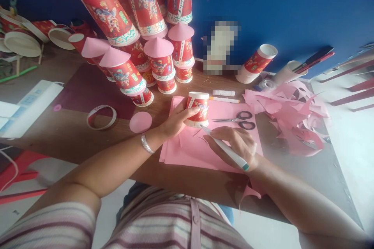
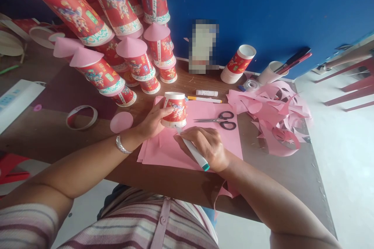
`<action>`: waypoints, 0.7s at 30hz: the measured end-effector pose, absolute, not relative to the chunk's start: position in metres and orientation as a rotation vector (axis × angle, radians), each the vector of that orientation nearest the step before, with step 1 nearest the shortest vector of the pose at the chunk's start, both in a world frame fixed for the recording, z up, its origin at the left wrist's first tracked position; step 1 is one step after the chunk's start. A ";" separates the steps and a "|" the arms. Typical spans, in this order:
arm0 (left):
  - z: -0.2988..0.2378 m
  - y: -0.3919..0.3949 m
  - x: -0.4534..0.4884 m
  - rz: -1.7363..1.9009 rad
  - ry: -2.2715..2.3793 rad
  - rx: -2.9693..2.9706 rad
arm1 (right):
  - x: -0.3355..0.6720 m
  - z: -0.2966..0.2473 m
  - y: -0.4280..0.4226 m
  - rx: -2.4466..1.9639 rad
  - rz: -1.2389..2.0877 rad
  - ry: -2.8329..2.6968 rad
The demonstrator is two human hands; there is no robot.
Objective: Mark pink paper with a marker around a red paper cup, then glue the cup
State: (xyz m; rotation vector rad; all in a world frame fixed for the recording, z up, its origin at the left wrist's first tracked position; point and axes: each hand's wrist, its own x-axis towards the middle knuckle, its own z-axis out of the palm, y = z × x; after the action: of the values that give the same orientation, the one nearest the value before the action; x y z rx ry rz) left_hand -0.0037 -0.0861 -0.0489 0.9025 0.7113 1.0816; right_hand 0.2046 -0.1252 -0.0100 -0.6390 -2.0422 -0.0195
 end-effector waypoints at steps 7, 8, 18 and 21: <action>-0.047 -0.087 -0.002 1.098 0.737 0.923 | 0.205 -0.006 -0.123 -0.666 -0.042 -2.054; -0.047 -0.087 -0.002 1.100 0.739 0.924 | 0.205 -0.006 -0.123 -0.675 -0.037 -2.051; -0.044 -0.087 -0.002 1.086 0.732 0.906 | 0.204 -0.009 -0.124 -0.689 -0.004 -2.062; -0.045 -0.087 -0.001 1.091 0.720 0.900 | 0.204 -0.007 -0.125 -0.695 0.010 -2.070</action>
State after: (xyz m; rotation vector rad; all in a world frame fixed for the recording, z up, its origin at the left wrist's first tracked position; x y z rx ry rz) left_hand -0.0014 -0.0870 -0.0447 0.9000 0.7204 1.0906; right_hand 0.2042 -0.1250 -0.0070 -0.6951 -2.0698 0.0102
